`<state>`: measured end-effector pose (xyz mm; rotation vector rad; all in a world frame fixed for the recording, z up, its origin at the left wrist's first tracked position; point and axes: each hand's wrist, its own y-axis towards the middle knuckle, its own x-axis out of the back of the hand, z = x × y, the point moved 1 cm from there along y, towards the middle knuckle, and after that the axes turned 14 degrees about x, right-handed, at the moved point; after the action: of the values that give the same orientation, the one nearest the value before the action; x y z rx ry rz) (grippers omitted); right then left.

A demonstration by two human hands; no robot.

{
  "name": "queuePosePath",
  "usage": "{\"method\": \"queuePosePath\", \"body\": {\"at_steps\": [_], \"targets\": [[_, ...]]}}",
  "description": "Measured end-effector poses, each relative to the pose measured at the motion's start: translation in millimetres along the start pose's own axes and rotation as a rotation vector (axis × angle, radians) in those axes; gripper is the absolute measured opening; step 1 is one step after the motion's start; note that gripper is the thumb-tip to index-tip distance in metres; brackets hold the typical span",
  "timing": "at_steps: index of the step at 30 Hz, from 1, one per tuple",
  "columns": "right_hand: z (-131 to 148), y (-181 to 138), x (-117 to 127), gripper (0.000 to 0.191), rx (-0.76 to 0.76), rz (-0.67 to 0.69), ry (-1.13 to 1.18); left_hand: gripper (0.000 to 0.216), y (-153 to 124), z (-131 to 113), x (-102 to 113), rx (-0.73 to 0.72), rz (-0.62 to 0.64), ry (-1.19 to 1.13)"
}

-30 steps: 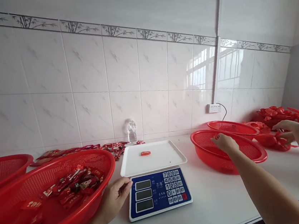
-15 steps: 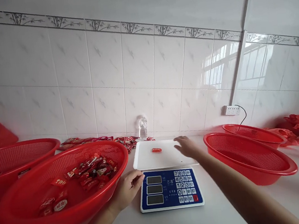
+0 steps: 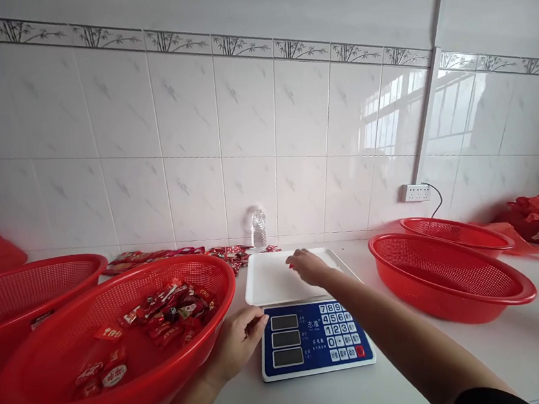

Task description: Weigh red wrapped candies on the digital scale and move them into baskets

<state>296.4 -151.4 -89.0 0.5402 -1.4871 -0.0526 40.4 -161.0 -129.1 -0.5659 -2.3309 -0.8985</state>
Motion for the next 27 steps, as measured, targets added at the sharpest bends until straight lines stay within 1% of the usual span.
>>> {"method": "queuePosePath", "body": {"at_steps": [2,4,6,9,12,14,15,16,18,21,23,25,26,27], "targets": [[-23.8,-18.6,15.5,0.023,-0.074,-0.05,-0.048,0.028,0.0,-0.4,-0.1,-0.003,0.001,0.002],[-52.1,-43.2,32.8,0.027,-0.182,-0.106,-0.105,0.028,-0.1,-0.6,-0.6,-0.001,-0.002,-0.002],[-80.3,-74.8,48.8,0.031,-0.306,-0.143,-0.16,0.028,0.1,-1.0,-0.9,-0.003,-0.007,-0.011],[-112.7,-132.0,66.7,0.031,-0.491,-0.144,-0.225,0.028,1.2,-1.5,-0.6,-0.009,-0.026,-0.019],[-128.1,-186.1,78.5,0.026,-0.653,-0.092,-0.255,0.026,3.0,-0.6,-0.6,-0.017,-0.048,-0.033],[-130.2,-208.8,86.7,0.022,-0.726,-0.056,-0.259,0.026,4.3,0.8,-1.3,-0.025,-0.054,-0.035],[-129.3,-213.9,91.5,0.022,-0.743,-0.046,-0.255,0.026,4.9,1.5,-1.9,-0.027,-0.053,-0.031],[-127.2,-214.4,96.9,0.024,-0.741,-0.044,-0.246,0.027,5.5,2.1,-2.5,-0.029,-0.052,-0.025],[-118.9,-202.5,108.6,0.026,-0.679,-0.061,-0.205,0.028,6.5,3.1,-3.7,-0.03,-0.046,-0.012],[-91.7,-163.3,123.5,0.032,-0.493,-0.115,-0.116,0.028,7.5,4.5,-4.7,-0.025,-0.03,-0.002],[-60.8,-133.3,128.2,0.04,-0.378,-0.161,-0.085,0.028,7.8,5.7,-4.8,-0.023,-0.016,-0.002],[-21.7,-105.5,128.6,0.046,-0.262,-0.195,-0.067,0.028,8.0,7.1,-4.4,-0.02,-0.006,-0.005],[-1.2,-93.1,128.1,0.048,-0.175,-0.206,-0.063,0.028,8.0,7.7,-4.1,-0.017,-0.003,-0.005],[18.4,-82.1,128.0,0.049,-0.029,-0.211,-0.085,0.028,7.9,8.1,-3.8,-0.013,-0.001,-0.003]]}}
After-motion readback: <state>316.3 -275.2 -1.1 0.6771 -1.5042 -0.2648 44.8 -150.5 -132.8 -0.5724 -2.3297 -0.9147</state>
